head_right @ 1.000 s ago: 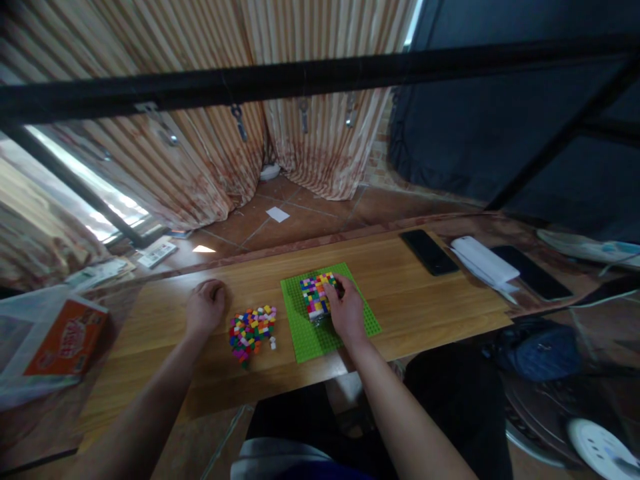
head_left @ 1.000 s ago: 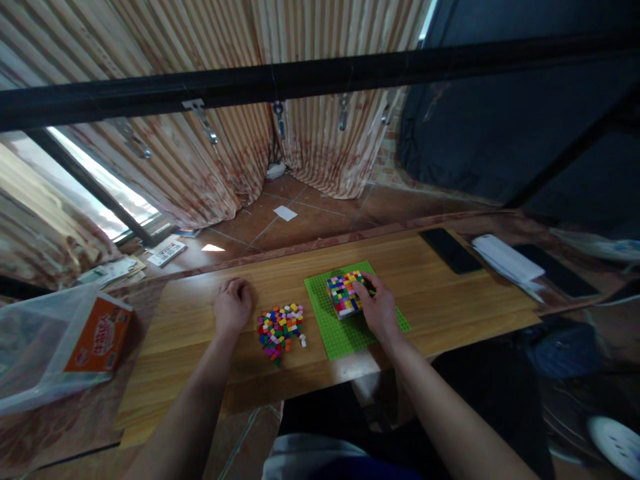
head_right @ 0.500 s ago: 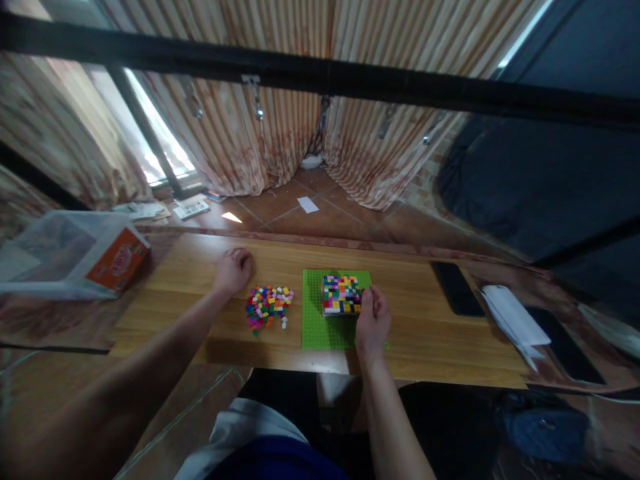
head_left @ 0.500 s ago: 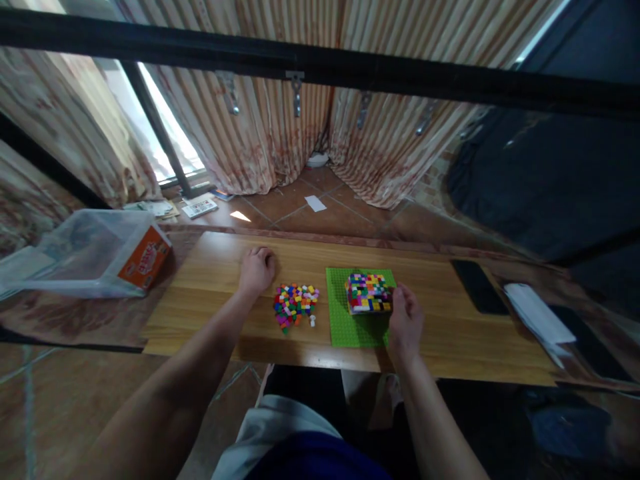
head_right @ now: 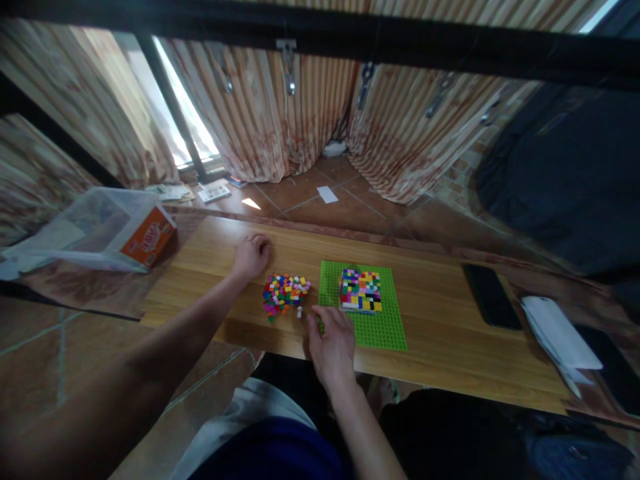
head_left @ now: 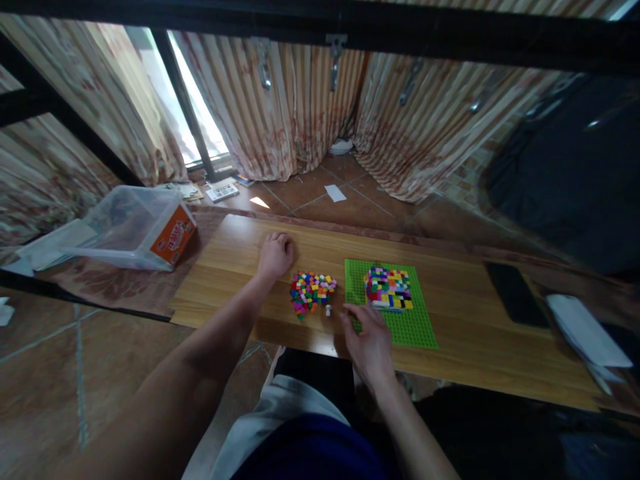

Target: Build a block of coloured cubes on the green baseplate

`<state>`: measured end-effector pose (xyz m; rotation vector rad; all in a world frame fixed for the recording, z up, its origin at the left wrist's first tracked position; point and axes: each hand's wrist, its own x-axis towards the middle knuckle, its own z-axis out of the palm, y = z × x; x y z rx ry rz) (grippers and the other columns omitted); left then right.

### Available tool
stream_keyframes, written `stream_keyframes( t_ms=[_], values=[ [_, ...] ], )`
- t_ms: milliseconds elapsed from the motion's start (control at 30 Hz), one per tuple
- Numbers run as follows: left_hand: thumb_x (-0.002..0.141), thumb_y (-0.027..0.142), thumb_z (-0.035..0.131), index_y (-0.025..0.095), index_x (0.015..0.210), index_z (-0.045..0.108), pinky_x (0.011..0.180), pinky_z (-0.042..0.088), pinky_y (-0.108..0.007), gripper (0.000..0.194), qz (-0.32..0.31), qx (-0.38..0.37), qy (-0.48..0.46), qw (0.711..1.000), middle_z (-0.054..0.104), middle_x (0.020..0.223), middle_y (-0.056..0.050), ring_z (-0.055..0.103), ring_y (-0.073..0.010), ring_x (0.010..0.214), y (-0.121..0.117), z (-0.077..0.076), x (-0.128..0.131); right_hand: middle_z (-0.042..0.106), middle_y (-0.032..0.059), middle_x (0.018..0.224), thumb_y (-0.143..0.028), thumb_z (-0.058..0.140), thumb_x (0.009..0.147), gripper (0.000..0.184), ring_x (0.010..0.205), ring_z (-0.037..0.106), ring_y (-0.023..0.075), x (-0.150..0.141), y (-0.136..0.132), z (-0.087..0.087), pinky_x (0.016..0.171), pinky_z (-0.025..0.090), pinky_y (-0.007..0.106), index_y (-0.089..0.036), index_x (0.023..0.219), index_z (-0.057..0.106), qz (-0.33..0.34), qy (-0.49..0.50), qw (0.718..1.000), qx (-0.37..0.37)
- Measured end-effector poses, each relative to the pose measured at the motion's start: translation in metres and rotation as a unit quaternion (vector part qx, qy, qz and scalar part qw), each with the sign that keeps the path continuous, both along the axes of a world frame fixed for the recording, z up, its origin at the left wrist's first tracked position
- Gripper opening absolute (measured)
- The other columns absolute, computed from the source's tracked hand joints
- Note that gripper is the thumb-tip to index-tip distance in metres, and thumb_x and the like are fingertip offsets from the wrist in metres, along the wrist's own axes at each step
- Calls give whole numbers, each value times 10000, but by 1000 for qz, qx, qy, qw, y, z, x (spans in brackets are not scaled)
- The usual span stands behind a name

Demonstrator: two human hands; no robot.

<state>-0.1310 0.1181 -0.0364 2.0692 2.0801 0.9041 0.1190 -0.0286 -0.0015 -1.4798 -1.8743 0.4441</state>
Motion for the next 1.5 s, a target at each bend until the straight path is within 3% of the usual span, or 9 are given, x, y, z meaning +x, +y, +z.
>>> stream_keyframes(
  t_ms=[300, 700, 967, 1200, 1300, 1500],
  values=[
    [854, 154, 468, 170, 979, 672, 990, 443, -404, 239, 3, -1, -1, 1000, 668, 1097, -109, 566, -264, 1080, 0, 0, 0, 690, 98, 923, -317, 508, 931, 240, 891, 555, 276, -34, 11, -16, 820, 401, 411, -197, 1038, 686, 4, -143, 990, 0],
    [858, 160, 456, 165, 965, 675, 996, 445, -404, 243, -3, 5, -3, 1000, 671, 1084, -112, 570, -256, 1061, 0, 1, -1, 678, 83, 882, -223, 461, 944, 215, 848, 556, 258, -40, 14, -23, 759, 368, 385, -222, 923, 675, -1, -160, 987, 19],
    [848, 163, 466, 177, 973, 676, 996, 451, -409, 245, 3, 4, -5, 1000, 669, 1077, -109, 568, -264, 1068, -1, 0, -1, 714, 72, 904, -277, 430, 968, 252, 841, 599, 235, -37, 19, -23, 796, 415, 372, -211, 928, 670, -10, -52, 999, 12],
    [862, 194, 458, 189, 949, 675, 990, 462, -402, 233, 0, 15, -4, 1000, 675, 1079, -102, 580, -262, 1056, -1, 1, -3, 718, 45, 832, -339, 508, 924, 216, 756, 645, 202, -23, 17, -3, 718, 497, 332, -225, 870, 683, -40, 95, 994, -27],
    [859, 201, 455, 194, 964, 674, 985, 469, -396, 244, -1, 11, -5, 1000, 675, 1098, -101, 589, -258, 1060, 0, 1, -5, 730, 41, 848, -376, 537, 909, 222, 728, 661, 192, -7, 14, 4, 698, 523, 321, -230, 893, 703, -76, 145, 986, -30],
    [855, 238, 447, 178, 977, 674, 997, 472, -421, 265, -8, 12, 5, 1000, 675, 1111, -114, 588, -270, 1075, 3, 0, -10, 735, 87, 1090, -425, 544, 908, 300, 993, 685, 234, 50, 15, 6, 867, 531, 378, -236, 1056, 722, -162, 184, 969, 0]
  ],
)
